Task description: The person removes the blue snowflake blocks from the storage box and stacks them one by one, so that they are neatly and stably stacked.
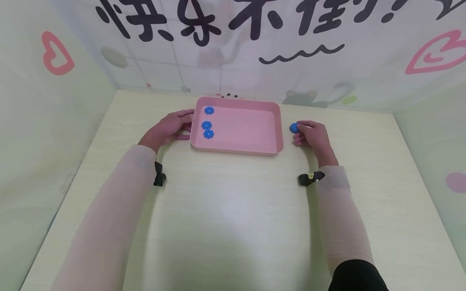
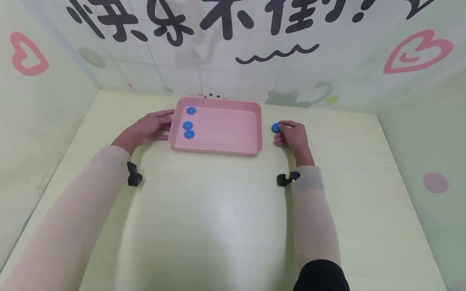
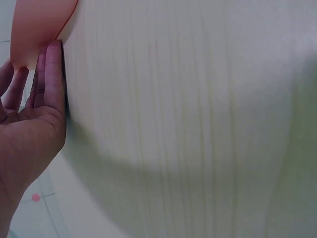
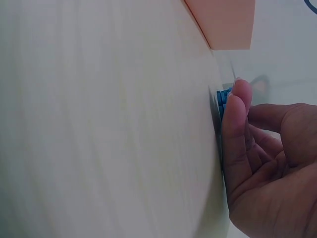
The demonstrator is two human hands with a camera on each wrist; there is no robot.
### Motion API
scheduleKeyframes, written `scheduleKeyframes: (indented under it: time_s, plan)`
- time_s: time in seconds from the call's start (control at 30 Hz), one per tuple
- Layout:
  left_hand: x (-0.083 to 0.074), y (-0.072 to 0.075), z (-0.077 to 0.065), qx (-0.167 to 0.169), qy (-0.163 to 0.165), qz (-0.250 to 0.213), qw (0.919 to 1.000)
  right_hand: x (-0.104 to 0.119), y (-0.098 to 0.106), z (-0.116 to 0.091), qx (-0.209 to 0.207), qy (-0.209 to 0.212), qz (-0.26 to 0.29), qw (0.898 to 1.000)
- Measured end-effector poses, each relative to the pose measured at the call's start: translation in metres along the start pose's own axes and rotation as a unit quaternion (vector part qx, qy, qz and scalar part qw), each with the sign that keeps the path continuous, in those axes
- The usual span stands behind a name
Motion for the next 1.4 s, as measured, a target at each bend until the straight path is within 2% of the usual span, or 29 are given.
scheduleKeyframes:
  time_s: [0.27, 0.6, 0.77, 1.17, 1.4]
  plan:
    - [0.001, 0.002, 0.003, -0.006, -0.007, 0.004, 0.9999, 0.002, 0.002, -0.002, 0.004, -0.006, -0.002, 1.000]
    - [-0.011, -0.006, -0.016, 0.007, 0.003, 0.004, 1.0000, 0.024, 0.005, -0.005, -0.004, 0.013, -0.029, 1.000]
    - [-0.013, -0.008, -0.021, 0.006, 0.003, 0.004, 1.0000, 0.038, 0.002, -0.002, -0.005, 0.016, -0.030, 0.999]
    - [-0.011, -0.006, -0.018, 0.005, 0.001, 0.006, 1.0000, 0.073, -0.034, 0.002, 0.010, 0.037, -0.056, 0.998]
    - [-0.004, -0.001, -0.005, -0.008, 0.000, 0.000, 1.0000, 0.092, -0.064, 0.000, 0.026, 0.065, -0.083, 0.994]
Point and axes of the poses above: each hand's wrist, its own z-axis towards the middle knuckle, its own y-axis out of the back of the hand, x = y × z, the point moved 4 cm from there along z, towards the middle knuckle, and after that the axes turned 5 degrees about -z, right-handed, at the moved point
